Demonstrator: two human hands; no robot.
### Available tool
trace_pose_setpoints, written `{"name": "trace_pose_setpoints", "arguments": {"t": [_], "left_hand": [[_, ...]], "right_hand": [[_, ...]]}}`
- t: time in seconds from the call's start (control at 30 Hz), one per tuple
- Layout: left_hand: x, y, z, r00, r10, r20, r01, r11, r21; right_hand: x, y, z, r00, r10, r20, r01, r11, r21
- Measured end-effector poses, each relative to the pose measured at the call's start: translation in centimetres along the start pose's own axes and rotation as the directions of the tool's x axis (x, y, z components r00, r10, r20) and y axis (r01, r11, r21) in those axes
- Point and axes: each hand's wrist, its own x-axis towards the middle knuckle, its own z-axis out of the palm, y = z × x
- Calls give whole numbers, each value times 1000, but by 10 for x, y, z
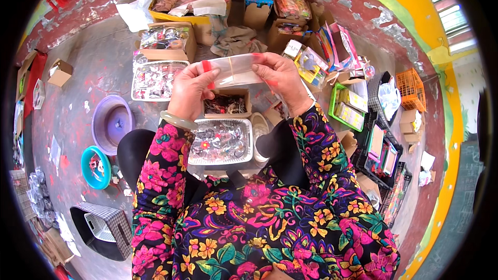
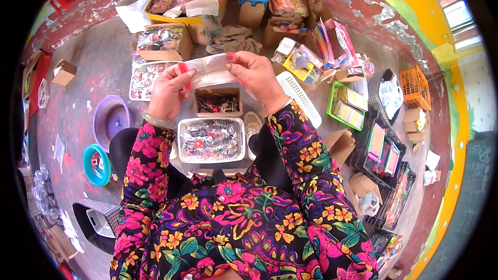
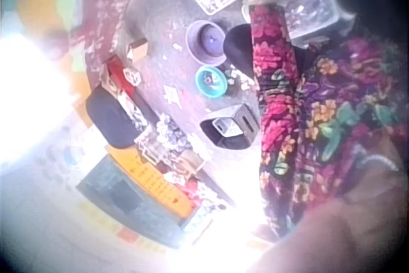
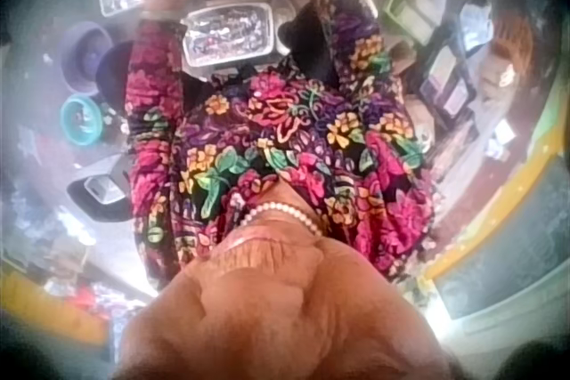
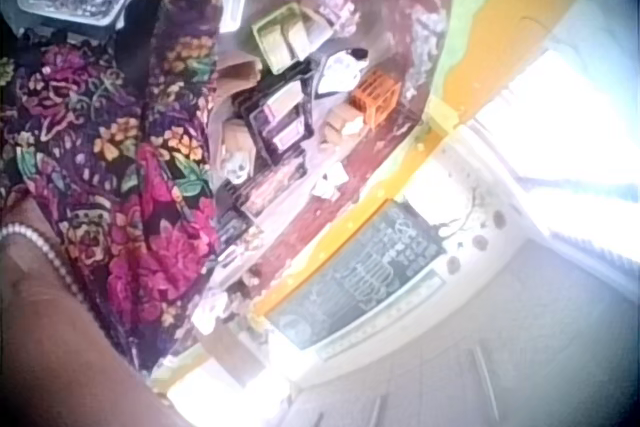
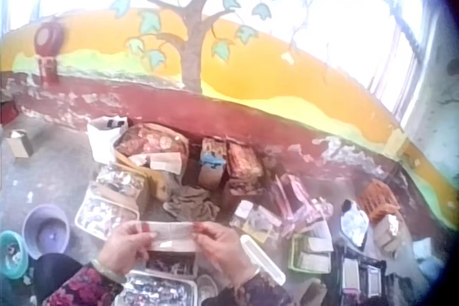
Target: The person sits on the floor and repeatedly picks up small hair accessories, such as hair ties and clips, from a container. They place each item into a small plastic bag, seal the bag, and set it aside in a nearby basket. The process is repeated for multiple items throughout the clip.
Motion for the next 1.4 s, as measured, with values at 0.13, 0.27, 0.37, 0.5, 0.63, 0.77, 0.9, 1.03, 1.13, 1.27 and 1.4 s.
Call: {"name": "trace_pose_setpoints", "arguments": {"t": [0.13, 0.27, 0.37, 0.5, 0.63, 0.77, 0.9, 1.03, 1.13, 1.27, 1.4], "left_hand": [[0, -2, 5, 999, -7, 51, 5, 999, 37], [-2, -6, 13, 992, -18, 128, 15, 1000, 24], [-5, -11, 25, 981, 4, 194, -13, 999, 46], [-9, -10, 35, 959, -28, 283, 5, 997, 80], [-12, -7, 42, 938, -21, 347, -15, 995, 103], [-9, -9, 44, 936, -57, 348, 5, 989, 149], [0, -13, 35, 967, -114, 229, 66, 976, 208], [0, -15, 33, 973, -158, 169, 119, 968, 219], [2, -22, 26, 969, -200, 147, 160, 956, 247], [5, -25, 22, 963, -237, 131, 186, 931, 316], [12, -32, 26, 952, -279, 128, 219, 910, 351]], "right_hand": [[-7, 2, -12, 1000, 4, 14, -3, 1000, -3], [-24, 5, -21, 999, -34, -1, 33, 992, -125], [-35, -2, -27, 1000, 8, -29, -9, 999, -33], [-54, -27, -24, 991, 124, -54, -124, 992, -2], [-57, -21, -40, 980, 200, -1, -200, 979, -28], [-61, -26, -61, 984, 179, -22, -179, 951, -252], [-79, -10, -112, 950, 193, -246, -201, 979, -9], [-121, 100, -198, 827, 300, -475, -250, 954, 167], [-144, 168, -207, 603, 617, -506, -358, 776, 520], [-124, 223, -198, 352, 811, -468, -392, 582, 713], [-118, 263, -219, 300, 827, -475, -554, 556, 619]]}}
